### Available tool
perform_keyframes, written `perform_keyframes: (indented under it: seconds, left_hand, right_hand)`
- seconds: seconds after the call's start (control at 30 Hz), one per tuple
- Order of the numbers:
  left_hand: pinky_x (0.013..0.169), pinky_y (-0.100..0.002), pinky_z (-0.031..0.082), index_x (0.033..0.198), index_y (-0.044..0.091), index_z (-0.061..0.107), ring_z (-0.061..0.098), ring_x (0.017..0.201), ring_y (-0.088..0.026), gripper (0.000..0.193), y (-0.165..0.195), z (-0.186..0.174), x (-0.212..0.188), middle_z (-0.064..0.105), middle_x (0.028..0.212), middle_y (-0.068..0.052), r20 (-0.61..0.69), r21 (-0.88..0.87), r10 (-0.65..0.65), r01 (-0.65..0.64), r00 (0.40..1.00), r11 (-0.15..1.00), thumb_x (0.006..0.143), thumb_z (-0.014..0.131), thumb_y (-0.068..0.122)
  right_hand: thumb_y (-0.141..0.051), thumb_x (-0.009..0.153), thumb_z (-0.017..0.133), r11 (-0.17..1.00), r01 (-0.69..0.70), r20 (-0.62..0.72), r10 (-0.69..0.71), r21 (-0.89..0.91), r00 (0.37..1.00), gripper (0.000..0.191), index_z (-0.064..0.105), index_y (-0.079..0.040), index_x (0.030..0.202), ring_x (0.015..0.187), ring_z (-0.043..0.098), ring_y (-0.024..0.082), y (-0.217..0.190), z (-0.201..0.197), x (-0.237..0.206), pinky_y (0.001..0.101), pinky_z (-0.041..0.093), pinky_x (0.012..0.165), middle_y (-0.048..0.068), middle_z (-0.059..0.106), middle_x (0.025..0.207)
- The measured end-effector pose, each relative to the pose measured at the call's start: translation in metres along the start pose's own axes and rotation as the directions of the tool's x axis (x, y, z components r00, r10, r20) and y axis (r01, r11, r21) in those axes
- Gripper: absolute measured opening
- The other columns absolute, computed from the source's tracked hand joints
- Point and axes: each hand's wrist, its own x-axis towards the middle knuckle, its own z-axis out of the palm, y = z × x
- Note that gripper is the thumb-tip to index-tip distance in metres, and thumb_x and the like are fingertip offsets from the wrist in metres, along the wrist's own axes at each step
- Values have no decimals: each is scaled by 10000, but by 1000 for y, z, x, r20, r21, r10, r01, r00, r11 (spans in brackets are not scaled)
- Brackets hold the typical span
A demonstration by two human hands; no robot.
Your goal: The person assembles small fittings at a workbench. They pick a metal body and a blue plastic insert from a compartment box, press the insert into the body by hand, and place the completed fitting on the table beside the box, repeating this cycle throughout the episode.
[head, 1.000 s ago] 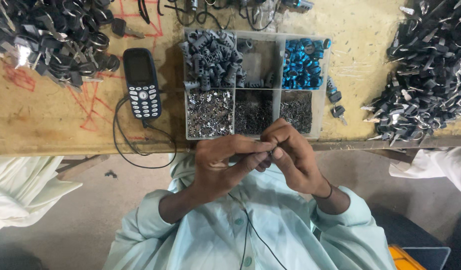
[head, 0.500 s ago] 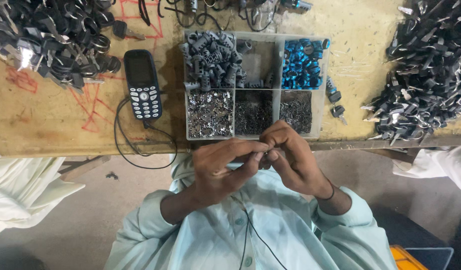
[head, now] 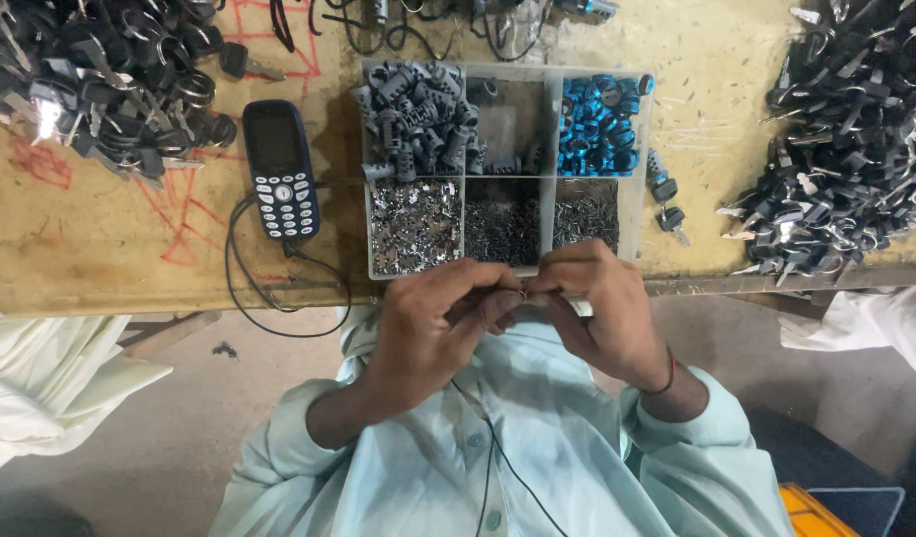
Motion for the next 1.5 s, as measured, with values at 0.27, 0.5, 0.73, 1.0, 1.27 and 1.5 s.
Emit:
perform_keyframes:
  seconds: [0.27,0.5,0.73,1.0,1.27,1.5]
  left_hand:
    - [675,-233,621,1097,-14,688,698,763,-68,144,-20,-2,9,712,881,-36,48,-227,-158,165,986,960,979,679,68]
    - [662,-202,560,1004,2,706,662,748,-32,86,-30,3,17,709,848,-14,22,-41,-50,51,998,998,929,723,43]
    - [698,-229,558,992,34,703,664,764,-53,98,-29,4,21,704,836,-11,47,44,-69,67,996,997,921,735,94]
    - [720,-267,574,1036,32,704,709,828,-92,114,-22,11,17,720,930,-47,7,108,64,-65,998,992,956,724,111]
    - [701,-305,646,1138,-50,648,720,806,-131,226,-31,22,15,734,946,-97,92,-552,-281,284,955,784,1032,634,149]
    - [713,-308,643,1169,-49,630,723,793,-141,226,-28,24,10,728,946,-105,112,-529,-228,253,967,810,1049,624,144]
  right_hand:
    - [-196,910,753,737,-278,109,429,-616,897,134,687,-126,1004,810,676,278,0,-37,17,411,509,673,69,652,910]
    - [-202,884,715,746,-212,116,361,-631,925,141,669,-108,978,804,668,321,10,-34,18,459,493,629,97,627,912]
    - [-101,953,696,799,-325,41,399,-506,916,118,631,-64,1043,789,642,350,15,-39,10,460,492,660,112,619,947]
    - [9,973,692,798,-505,-44,548,329,836,124,619,-21,1070,763,607,151,2,-33,8,276,489,646,72,604,979]
    - [31,901,764,934,-348,-153,356,77,922,179,653,-4,1037,774,677,83,-17,7,-9,218,545,670,66,645,964]
    - [4,987,683,887,-333,-36,363,322,931,100,629,13,1071,819,656,109,-13,-3,-12,248,552,713,62,612,1009]
